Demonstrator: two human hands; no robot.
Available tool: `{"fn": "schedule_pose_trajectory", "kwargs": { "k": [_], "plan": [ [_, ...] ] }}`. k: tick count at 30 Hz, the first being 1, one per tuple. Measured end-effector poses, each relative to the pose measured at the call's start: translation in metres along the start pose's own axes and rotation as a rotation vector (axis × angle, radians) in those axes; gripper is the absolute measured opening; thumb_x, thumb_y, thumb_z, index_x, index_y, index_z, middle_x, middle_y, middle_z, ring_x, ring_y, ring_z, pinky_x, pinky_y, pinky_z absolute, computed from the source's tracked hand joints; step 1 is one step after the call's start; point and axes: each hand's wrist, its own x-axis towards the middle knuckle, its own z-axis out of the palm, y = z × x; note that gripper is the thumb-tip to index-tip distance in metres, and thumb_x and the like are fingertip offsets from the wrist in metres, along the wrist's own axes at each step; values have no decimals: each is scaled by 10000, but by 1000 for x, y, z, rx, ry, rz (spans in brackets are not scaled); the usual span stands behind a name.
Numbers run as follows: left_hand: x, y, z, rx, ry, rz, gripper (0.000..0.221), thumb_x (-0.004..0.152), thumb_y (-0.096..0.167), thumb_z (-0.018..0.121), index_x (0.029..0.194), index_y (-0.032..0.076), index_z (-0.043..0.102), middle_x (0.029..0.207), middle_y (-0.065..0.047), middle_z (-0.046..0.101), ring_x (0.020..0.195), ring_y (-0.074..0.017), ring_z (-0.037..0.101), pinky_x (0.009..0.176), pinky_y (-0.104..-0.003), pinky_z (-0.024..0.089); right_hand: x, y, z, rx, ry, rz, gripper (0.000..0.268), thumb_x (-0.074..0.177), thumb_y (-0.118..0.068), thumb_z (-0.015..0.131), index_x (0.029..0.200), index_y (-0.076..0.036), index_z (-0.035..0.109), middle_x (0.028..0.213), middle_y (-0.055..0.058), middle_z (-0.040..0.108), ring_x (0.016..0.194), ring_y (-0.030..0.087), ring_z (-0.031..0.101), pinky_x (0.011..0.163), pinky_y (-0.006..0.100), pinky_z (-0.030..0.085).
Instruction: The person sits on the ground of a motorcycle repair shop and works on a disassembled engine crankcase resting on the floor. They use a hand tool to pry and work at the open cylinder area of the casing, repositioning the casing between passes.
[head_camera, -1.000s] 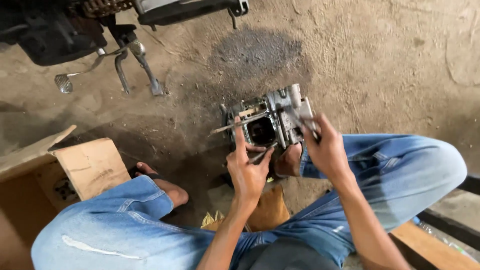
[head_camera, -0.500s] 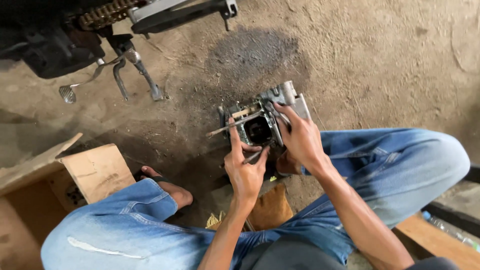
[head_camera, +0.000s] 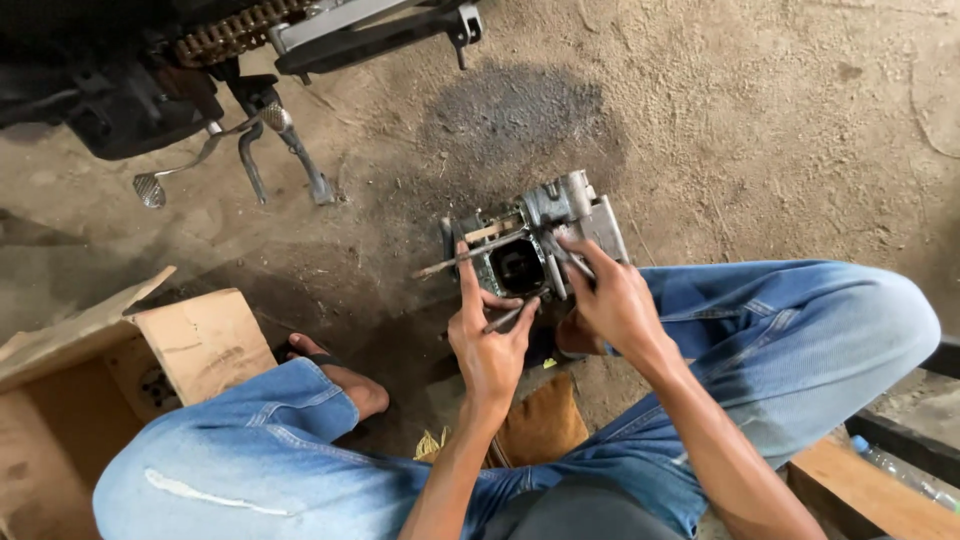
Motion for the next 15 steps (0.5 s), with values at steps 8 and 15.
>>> {"fn": "schedule_pose_trajectory", "kwargs": {
  "k": [8, 15],
  "plan": [
    [1, 6, 2, 19, -11, 24, 1091, 761, 33, 890, 1637, 25, 240, 734, -59, 691, 657, -198, 713, 663, -327, 570, 10, -11, -10, -30, -9, -3, 359, 965, -205, 665, 1323, -211, 655, 701, 251, 643, 628, 455, 651, 553, 505, 491],
    [2, 6, 3, 29, -9, 16, 1074, 779, 44, 894, 1635, 24, 245, 710, -55, 674, 626, -185, 689, 651, -312, 565, 13, 3, -5, -35, -3, -84, 372, 951, -192, 650, 1322, -219, 651, 718, 226, 671, 641, 444, 668, 567, 509, 522]
  ]
}}
